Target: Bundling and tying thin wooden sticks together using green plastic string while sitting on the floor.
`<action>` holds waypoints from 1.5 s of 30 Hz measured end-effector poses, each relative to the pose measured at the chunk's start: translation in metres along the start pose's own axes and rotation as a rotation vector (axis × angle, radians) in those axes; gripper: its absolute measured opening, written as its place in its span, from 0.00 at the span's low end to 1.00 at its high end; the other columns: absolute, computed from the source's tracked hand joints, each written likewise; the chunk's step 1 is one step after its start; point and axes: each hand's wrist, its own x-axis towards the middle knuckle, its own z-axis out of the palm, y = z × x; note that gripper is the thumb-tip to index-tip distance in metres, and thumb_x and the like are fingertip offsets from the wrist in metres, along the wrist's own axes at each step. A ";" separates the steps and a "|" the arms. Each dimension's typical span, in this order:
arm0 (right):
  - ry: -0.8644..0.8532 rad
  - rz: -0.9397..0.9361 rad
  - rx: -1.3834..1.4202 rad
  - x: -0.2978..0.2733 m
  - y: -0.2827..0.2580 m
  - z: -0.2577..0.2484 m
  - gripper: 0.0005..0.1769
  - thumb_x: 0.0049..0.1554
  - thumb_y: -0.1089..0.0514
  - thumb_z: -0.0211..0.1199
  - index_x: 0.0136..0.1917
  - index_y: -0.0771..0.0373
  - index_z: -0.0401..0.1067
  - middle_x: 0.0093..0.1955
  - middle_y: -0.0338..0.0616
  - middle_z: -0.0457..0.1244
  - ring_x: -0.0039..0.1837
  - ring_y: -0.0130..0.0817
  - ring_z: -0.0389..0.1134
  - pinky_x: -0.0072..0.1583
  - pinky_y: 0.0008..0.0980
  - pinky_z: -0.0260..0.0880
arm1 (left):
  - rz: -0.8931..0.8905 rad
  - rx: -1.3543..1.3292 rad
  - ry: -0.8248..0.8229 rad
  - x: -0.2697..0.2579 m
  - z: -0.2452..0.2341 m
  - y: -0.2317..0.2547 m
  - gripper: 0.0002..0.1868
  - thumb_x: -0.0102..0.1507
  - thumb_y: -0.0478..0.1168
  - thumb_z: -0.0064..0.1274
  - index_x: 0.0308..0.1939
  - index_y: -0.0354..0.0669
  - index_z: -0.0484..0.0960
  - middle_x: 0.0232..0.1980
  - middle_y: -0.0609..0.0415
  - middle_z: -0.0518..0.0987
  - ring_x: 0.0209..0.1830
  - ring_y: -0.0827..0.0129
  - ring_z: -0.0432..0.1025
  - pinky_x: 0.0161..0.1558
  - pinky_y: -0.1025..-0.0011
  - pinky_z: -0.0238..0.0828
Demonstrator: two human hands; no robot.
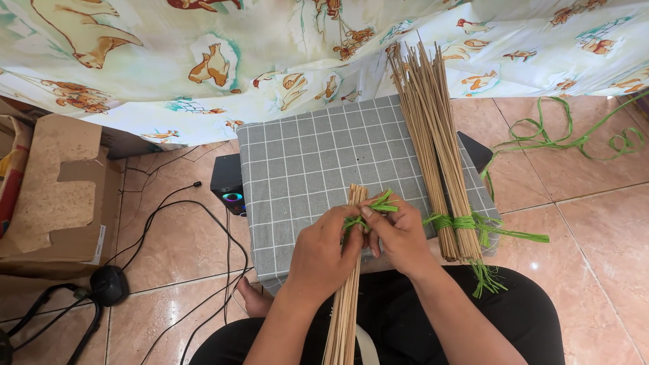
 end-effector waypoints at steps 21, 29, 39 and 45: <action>0.124 -0.470 -0.520 -0.020 -0.016 0.010 0.20 0.54 0.73 0.67 0.57 0.67 0.65 0.42 0.45 0.72 0.40 0.33 0.72 0.46 0.33 0.75 | -0.466 -0.708 -0.246 0.003 -0.018 -0.023 0.08 0.67 0.33 0.52 0.37 0.34 0.85 0.20 0.61 0.64 0.21 0.78 0.63 0.24 0.78 0.63; 0.134 -0.595 -0.731 -0.021 -0.023 0.023 0.09 0.57 0.72 0.63 0.51 0.65 0.74 0.42 0.40 0.69 0.41 0.37 0.73 0.45 0.34 0.77 | -0.498 -0.830 -0.314 0.000 -0.007 -0.046 0.08 0.67 0.32 0.51 0.34 0.32 0.82 0.25 0.57 0.68 0.25 0.75 0.67 0.26 0.75 0.69; 0.105 -0.662 -0.815 -0.021 -0.023 0.023 0.10 0.54 0.70 0.68 0.50 0.64 0.81 0.42 0.44 0.70 0.39 0.35 0.74 0.40 0.33 0.78 | -0.665 -0.929 -0.163 -0.007 0.007 -0.047 0.09 0.67 0.34 0.56 0.35 0.30 0.85 0.22 0.56 0.67 0.18 0.77 0.65 0.23 0.76 0.70; 0.105 -0.593 -0.968 -0.024 -0.032 0.023 0.05 0.59 0.67 0.63 0.48 0.63 0.78 0.40 0.39 0.67 0.39 0.37 0.73 0.42 0.34 0.78 | -0.663 -0.780 -0.120 -0.006 0.003 -0.032 0.07 0.64 0.31 0.57 0.38 0.28 0.87 0.23 0.52 0.71 0.21 0.73 0.70 0.24 0.75 0.72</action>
